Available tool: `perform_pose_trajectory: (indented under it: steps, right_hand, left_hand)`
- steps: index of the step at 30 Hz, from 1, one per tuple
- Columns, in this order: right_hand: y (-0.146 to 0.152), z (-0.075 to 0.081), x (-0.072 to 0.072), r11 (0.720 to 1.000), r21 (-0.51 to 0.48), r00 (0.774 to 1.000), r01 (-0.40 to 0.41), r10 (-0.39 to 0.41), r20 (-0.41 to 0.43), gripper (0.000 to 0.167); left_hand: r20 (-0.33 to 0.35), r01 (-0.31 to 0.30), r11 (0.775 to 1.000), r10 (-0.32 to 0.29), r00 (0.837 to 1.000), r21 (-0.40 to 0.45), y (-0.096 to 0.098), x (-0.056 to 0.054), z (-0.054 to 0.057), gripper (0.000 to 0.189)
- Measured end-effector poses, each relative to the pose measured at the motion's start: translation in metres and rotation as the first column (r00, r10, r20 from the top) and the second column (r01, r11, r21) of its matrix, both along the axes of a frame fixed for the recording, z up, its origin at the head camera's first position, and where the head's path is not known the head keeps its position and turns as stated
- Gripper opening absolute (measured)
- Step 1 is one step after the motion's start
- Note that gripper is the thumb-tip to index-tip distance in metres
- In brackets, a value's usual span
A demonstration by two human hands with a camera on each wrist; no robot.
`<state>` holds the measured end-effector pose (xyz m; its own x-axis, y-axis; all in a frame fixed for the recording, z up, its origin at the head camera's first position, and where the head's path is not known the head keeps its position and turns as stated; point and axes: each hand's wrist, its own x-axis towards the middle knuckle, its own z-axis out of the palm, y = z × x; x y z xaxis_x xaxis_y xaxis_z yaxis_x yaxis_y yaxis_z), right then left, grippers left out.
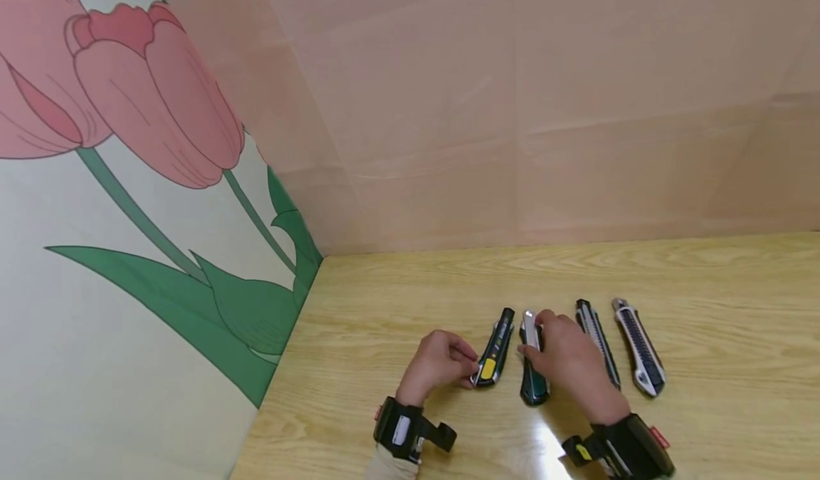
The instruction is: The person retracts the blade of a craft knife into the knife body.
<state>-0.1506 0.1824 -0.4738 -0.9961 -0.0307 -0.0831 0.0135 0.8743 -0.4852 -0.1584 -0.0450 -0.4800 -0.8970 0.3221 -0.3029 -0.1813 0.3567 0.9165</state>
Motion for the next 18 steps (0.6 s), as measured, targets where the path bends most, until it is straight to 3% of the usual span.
perform_pose_trajectory:
  steps: [5,13,18]
  right_hand:
    - [-0.0023,-0.0017,0.0008,0.999,0.023,1.000,0.024,-0.024,0.003,0.070]
    - [-0.0049,-0.0060,-0.0016,0.997,0.004,0.996,0.074,-0.074,0.044,0.060]
    - [-0.0031,-0.0076,-0.0036,0.995,0.011,0.993,0.103,-0.103,0.056,0.057]
  left_hand:
    - [-0.013,0.012,0.999,-0.013,1.000,-0.040,0.0021,0.0008,0.0014,0.016]
    - [-0.010,0.026,0.994,-0.028,1.000,-0.107,0.0054,0.0009,0.0027,0.023]
    - [-0.045,0.045,0.987,-0.053,0.998,-0.157,0.0062,0.0009,0.0009,0.032]
